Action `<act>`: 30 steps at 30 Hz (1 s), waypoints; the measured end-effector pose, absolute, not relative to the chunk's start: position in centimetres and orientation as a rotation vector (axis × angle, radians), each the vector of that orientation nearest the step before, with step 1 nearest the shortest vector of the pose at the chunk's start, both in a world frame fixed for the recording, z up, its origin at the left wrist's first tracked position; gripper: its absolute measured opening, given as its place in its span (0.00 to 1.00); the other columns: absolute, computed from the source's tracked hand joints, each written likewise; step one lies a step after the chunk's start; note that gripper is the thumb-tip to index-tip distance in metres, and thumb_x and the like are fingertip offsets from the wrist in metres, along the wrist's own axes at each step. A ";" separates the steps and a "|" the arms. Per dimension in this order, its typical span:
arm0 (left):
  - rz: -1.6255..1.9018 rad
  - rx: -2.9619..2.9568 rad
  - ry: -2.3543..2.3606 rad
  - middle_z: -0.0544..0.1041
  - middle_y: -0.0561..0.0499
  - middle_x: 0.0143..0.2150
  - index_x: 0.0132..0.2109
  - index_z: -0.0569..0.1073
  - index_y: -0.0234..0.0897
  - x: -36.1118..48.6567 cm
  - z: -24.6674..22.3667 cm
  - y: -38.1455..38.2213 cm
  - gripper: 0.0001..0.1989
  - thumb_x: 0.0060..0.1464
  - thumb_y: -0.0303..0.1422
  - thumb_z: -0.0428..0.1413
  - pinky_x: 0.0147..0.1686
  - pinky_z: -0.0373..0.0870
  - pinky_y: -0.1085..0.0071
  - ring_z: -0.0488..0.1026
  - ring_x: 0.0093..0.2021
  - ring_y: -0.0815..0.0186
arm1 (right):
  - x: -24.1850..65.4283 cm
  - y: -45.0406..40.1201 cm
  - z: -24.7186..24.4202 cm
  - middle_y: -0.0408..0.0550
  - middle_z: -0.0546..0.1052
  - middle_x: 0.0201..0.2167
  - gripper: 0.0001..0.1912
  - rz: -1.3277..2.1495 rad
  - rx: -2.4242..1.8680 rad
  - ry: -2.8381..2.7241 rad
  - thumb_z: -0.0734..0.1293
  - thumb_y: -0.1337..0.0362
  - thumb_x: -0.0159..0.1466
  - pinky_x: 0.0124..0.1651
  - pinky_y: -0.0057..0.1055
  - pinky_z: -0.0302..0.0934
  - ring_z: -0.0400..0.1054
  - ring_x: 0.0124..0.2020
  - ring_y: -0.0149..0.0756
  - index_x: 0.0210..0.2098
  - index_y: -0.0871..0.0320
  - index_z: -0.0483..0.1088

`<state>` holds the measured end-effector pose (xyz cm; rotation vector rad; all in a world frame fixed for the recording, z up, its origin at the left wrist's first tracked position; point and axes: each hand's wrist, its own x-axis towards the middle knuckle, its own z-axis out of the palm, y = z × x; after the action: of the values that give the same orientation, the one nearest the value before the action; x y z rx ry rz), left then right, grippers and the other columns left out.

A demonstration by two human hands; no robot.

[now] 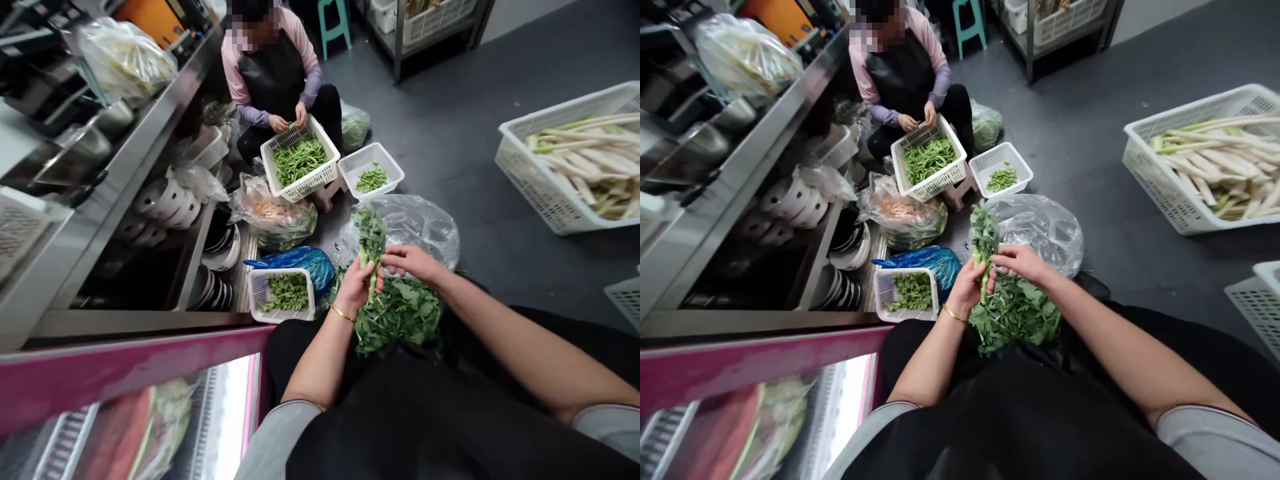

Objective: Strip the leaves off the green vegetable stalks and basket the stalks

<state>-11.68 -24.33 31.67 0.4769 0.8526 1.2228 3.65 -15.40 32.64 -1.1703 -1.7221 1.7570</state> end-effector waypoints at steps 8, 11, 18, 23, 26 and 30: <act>1.486 0.381 0.891 0.65 0.61 0.20 0.38 0.61 0.39 -9.4 34.3 -32.8 0.20 0.47 0.41 0.63 0.15 0.44 0.82 0.52 0.13 0.80 | 2.7 -22.0 35.9 0.43 0.69 0.15 0.26 1.512 -1.172 -1.358 0.71 0.41 0.46 0.19 0.27 0.58 0.62 0.16 0.29 0.21 0.58 0.63; 1.473 0.371 0.750 0.63 0.61 0.20 0.38 0.61 0.39 -9.3 35.9 -33.7 0.19 0.46 0.39 0.63 0.16 0.41 0.81 0.50 0.14 0.80 | 2.4 -24.0 37.5 0.45 0.70 0.16 0.22 1.124 -1.123 -1.590 0.67 0.45 0.55 0.24 0.29 0.59 0.64 0.18 0.31 0.22 0.58 0.65; 1.652 0.320 0.761 0.62 0.61 0.20 0.34 0.59 0.39 -9.1 38.0 -34.7 0.19 0.46 0.37 0.64 0.17 0.45 0.80 0.52 0.14 0.79 | 3.3 -31.7 37.9 0.48 0.75 0.27 0.10 0.731 -0.386 -2.154 0.62 0.59 0.63 0.34 0.30 0.63 0.69 0.30 0.34 0.28 0.56 0.70; 1.576 0.360 0.552 0.62 0.60 0.21 0.36 0.61 0.38 -9.8 39.4 -36.1 0.13 0.52 0.34 0.60 0.16 0.44 0.81 0.50 0.14 0.81 | 4.1 -30.6 40.3 0.42 0.70 0.19 0.12 1.417 -0.770 -1.668 0.68 0.55 0.57 0.23 0.28 0.59 0.63 0.19 0.30 0.31 0.57 0.68; 1.461 0.440 0.511 0.64 0.59 0.22 0.38 0.62 0.38 -9.3 39.5 -37.2 0.13 0.52 0.36 0.60 0.15 0.44 0.81 0.50 0.14 0.81 | 3.7 -27.8 42.7 0.41 0.69 0.19 0.17 1.799 -0.773 -1.364 0.73 0.56 0.48 0.18 0.25 0.55 0.60 0.16 0.27 0.29 0.58 0.65; 1.582 0.586 0.725 0.68 0.58 0.25 0.39 0.62 0.39 -8.2 38.9 -37.1 0.17 0.50 0.40 0.61 0.16 0.49 0.78 0.56 0.15 0.78 | 2.2 -27.7 43.0 0.41 0.68 0.16 0.17 1.777 -0.868 -1.461 0.72 0.54 0.46 0.17 0.27 0.58 0.62 0.15 0.30 0.26 0.58 0.65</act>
<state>-8.21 -37.10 38.89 0.5859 0.7253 1.5820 2.22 -27.75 43.04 -0.8683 -1.4611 1.7772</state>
